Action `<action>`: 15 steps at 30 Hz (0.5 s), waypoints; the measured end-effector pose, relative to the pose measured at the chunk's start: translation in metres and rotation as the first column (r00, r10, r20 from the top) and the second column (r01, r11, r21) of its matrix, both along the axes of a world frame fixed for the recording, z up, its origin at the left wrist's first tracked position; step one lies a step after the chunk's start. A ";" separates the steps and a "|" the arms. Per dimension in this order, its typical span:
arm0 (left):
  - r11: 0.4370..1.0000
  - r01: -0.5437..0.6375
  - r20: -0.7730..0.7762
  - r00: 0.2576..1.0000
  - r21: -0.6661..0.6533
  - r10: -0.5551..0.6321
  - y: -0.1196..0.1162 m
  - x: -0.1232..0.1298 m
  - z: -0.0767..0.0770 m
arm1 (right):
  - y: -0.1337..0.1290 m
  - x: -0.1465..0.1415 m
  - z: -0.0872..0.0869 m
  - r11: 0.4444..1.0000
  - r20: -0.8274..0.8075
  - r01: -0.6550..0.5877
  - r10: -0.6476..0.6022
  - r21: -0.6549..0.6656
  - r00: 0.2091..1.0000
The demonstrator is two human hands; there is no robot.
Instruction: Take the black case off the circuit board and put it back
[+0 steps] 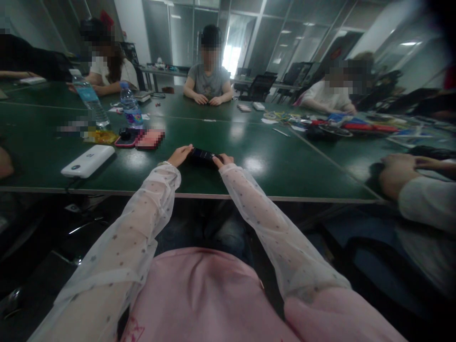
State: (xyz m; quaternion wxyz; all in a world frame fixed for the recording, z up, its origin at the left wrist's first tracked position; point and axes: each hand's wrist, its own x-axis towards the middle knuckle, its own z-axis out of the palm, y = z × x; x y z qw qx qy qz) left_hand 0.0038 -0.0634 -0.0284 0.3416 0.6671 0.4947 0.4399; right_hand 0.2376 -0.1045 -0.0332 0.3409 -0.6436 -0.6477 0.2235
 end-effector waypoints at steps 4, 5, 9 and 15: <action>1.000 -0.007 -0.010 1.000 -0.014 0.007 0.001 0.000 -0.001 | -0.003 0.000 -0.002 0.998 -0.041 -0.030 0.032 0.063 0.999; 1.000 -0.008 -0.015 1.000 -0.015 0.008 0.001 0.000 0.000 | -0.004 0.000 -0.002 0.996 -0.045 -0.039 0.043 0.084 0.998; 1.000 -0.019 -0.041 0.999 -0.006 0.018 -0.002 0.002 0.002 | -0.006 0.001 -0.002 0.985 0.041 -0.100 0.096 0.142 0.995; 1.000 -0.026 -0.048 0.999 -0.013 0.025 -0.003 0.004 0.007 | 0.005 0.009 0.001 0.974 0.181 -0.168 0.140 0.152 0.974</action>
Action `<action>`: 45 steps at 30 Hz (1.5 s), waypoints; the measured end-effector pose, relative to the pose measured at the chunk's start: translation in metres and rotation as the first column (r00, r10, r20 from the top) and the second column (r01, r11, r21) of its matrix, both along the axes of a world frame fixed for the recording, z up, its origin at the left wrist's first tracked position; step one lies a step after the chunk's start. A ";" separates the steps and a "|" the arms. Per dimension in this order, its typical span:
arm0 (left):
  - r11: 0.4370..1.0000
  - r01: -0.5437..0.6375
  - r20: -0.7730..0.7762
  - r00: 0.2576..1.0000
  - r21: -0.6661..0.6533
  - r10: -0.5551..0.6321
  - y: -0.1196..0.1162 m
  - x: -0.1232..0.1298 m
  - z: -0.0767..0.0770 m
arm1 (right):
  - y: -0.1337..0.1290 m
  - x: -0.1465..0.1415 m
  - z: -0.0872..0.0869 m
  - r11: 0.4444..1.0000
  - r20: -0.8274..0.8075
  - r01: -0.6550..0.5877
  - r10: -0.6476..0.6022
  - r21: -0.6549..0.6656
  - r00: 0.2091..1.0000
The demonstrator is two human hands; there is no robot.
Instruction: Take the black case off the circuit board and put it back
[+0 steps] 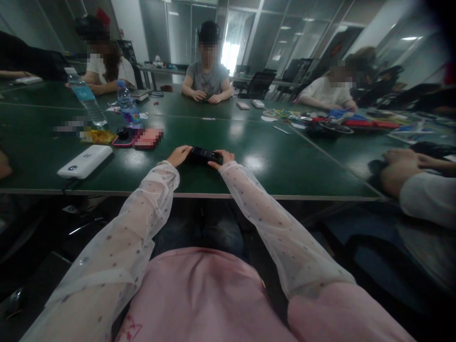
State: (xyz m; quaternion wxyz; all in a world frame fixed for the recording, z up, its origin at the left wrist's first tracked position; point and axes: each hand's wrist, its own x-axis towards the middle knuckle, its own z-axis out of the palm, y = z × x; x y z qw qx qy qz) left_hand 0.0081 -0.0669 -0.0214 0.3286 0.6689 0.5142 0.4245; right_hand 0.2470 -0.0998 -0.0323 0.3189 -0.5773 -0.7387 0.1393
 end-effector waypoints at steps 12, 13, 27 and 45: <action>0.942 0.128 0.516 0.855 -0.311 0.054 0.033 0.015 0.026 | 0.063 -0.006 0.006 0.995 0.088 -0.095 0.098 -0.035 0.991; 0.930 0.153 0.569 0.820 -0.335 0.070 0.038 0.017 0.029 | 0.066 -0.005 0.006 0.993 0.096 -0.117 0.117 -0.007 0.989; 0.819 0.434 0.640 0.760 -0.374 -0.111 0.096 0.025 0.009 | 0.123 0.026 -0.007 0.959 0.101 -0.276 0.269 0.063 0.958; 0.806 0.561 0.532 0.748 -0.186 -0.398 0.084 0.016 0.001 | 0.095 0.033 0.004 0.930 0.050 -0.127 0.117 0.344 0.992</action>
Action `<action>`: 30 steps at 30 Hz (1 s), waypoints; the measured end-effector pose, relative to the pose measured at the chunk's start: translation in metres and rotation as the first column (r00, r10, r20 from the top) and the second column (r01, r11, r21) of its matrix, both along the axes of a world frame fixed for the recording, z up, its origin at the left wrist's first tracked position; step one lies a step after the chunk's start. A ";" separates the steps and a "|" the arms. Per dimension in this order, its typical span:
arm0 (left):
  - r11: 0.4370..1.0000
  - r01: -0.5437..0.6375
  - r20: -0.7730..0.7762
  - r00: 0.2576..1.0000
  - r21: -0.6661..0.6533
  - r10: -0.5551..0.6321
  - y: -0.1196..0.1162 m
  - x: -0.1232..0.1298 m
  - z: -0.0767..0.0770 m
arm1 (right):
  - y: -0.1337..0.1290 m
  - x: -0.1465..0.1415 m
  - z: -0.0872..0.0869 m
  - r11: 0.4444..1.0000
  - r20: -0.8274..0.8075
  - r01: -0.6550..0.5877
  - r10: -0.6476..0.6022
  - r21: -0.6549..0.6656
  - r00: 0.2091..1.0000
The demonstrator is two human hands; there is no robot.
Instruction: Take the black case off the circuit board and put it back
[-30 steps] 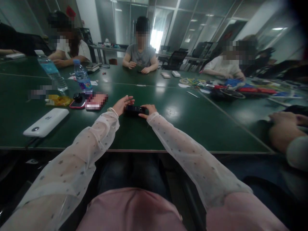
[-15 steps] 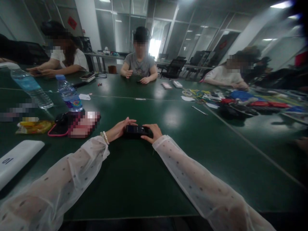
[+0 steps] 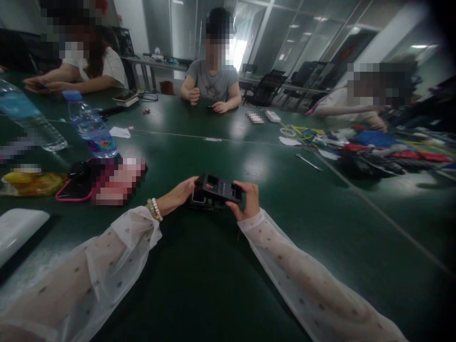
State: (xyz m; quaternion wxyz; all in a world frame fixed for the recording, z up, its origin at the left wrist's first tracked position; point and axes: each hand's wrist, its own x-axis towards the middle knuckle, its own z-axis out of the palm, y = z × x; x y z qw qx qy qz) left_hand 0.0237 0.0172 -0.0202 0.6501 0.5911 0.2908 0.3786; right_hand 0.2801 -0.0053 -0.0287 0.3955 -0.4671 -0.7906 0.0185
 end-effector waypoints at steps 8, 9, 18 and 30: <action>0.984 -0.073 0.000 0.997 -0.163 0.074 0.005 0.004 -0.002 | 0.017 0.007 -0.018 0.963 -0.219 0.266 -0.268 -0.039 0.938; 0.982 -0.070 0.002 0.997 -0.173 0.072 0.005 0.004 -0.001 | 0.020 0.008 -0.023 0.958 -0.243 0.276 -0.288 -0.080 0.926; 0.983 -0.084 -0.009 0.996 -0.161 0.083 0.003 0.004 0.002 | 0.026 0.011 -0.030 0.938 -0.115 0.294 -0.318 -0.186 0.941; 0.978 -0.088 -0.001 0.996 -0.189 0.090 -0.002 0.006 0.011 | 0.039 0.020 -0.040 0.932 -0.039 0.325 -0.335 -0.163 0.941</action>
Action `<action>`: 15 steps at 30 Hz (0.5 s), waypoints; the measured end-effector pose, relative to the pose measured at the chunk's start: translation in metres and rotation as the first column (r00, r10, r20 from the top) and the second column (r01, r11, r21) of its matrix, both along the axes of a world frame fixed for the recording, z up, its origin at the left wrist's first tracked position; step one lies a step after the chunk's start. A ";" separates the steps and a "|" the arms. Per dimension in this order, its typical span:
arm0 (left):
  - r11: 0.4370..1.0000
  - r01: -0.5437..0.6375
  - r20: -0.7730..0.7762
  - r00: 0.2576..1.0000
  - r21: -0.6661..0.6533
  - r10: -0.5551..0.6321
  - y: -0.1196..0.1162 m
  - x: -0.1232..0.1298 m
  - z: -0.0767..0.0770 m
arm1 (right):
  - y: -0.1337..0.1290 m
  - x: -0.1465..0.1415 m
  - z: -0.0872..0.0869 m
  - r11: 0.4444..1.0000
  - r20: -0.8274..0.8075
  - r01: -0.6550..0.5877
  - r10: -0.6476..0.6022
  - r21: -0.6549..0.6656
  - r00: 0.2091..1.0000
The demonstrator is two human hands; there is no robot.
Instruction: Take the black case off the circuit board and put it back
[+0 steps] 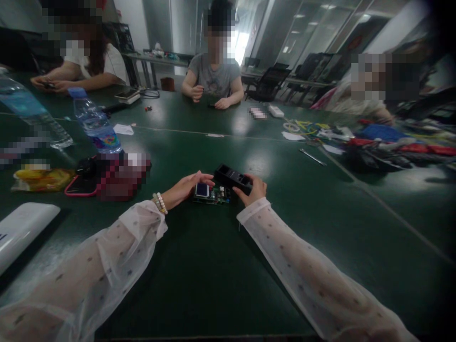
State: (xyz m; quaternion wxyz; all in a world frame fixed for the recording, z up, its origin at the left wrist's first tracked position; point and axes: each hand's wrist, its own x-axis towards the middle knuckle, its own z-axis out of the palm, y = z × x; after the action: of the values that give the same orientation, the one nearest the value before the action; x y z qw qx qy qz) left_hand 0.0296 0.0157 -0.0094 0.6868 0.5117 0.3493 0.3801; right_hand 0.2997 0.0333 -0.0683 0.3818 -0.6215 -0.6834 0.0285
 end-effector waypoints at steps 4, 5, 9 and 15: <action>0.999 -0.043 0.012 0.999 -0.012 0.043 -0.002 0.002 0.003 | -0.002 -0.001 0.003 1.000 -0.080 -0.021 0.023 0.022 0.997; 0.998 -0.058 0.019 0.998 -0.024 0.058 -0.002 0.002 0.004 | -0.005 -0.002 0.005 0.998 -0.112 -0.020 0.026 0.052 0.993; 0.985 -0.142 0.068 0.986 -0.102 0.149 0.002 0.003 0.001 | -0.017 -0.012 0.019 0.981 -0.236 -0.049 0.094 0.189 0.967; 0.954 -0.180 0.229 0.945 -0.238 0.235 0.011 0.000 -0.005 | -0.033 -0.023 0.035 0.930 -0.160 -0.237 0.289 0.280 0.944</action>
State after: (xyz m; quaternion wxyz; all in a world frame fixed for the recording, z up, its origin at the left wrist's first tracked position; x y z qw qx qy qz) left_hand 0.0296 0.0266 -0.0140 0.7327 0.3419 0.3494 0.4734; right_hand 0.2764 0.0003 -0.0329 0.5178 -0.4632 -0.7173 0.0525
